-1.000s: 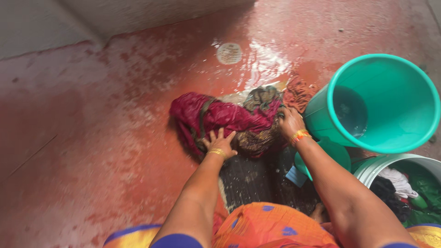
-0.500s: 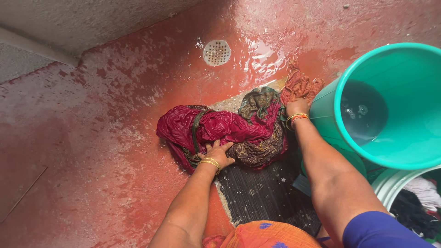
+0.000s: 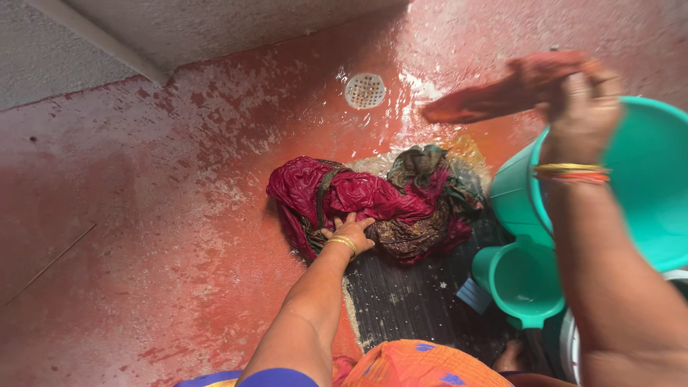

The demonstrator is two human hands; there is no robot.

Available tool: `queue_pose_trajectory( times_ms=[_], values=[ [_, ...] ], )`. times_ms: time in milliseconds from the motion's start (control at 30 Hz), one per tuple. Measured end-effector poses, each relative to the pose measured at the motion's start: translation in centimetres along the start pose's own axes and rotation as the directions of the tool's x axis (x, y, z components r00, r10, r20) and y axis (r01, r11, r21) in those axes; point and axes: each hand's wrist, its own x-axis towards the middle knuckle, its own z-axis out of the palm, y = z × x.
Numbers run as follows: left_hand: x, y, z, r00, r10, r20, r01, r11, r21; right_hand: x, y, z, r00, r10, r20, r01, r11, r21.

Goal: The person sits on a wet floor and hand-washes clothes on a black mat. They scrub a dark garment with a blue scrubber, rinse it, and then wash a larger maroon and gold patterned cloth, repeatedly scrubbing and rinsing it with water from a green bucket.

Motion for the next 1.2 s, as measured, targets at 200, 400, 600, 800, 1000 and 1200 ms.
queue_pose_trajectory(
  times_ms=[200, 400, 600, 800, 1000, 1200],
  values=[
    [-2.3, -0.5, 0.5, 0.994, 0.045, -0.100, -0.039, 0.998, 0.059, 0.5, -13.7, -1.2, 0.985, -0.108, 0.138, 0.112, 0.993, -0.023],
    [-5.1, -1.2, 2.2, 0.979, 0.085, -0.187, -0.056, 0.986, 0.156, -0.5, -15.6, -7.9, 0.948, -0.160, 0.273, 0.235, 0.935, -0.266],
    [-7.5, -3.1, 3.8, 0.966, 0.114, -0.231, -0.065, 0.976, 0.210, -4.5, -10.6, -15.7, 0.944, 0.214, 0.251, 0.267, -0.051, -0.962],
    [-9.4, -2.4, 5.2, 0.972, 0.128, -0.199, -0.069, 0.958, 0.279, -7.5, -9.7, -13.6, 0.813, 0.582, 0.013, 0.032, -0.022, -0.999],
    [-11.2, -1.2, 5.5, 0.951, 0.195, -0.239, -0.139, 0.963, 0.232, -15.0, -4.7, -7.4, 0.864, 0.468, 0.188, 0.294, -0.164, -0.942],
    [-11.3, -3.5, 6.3, 0.951, 0.162, -0.265, -0.113, 0.975, 0.189, -15.6, -1.8, -10.7, 0.894, 0.233, 0.383, 0.433, -0.226, -0.873]
  ],
)
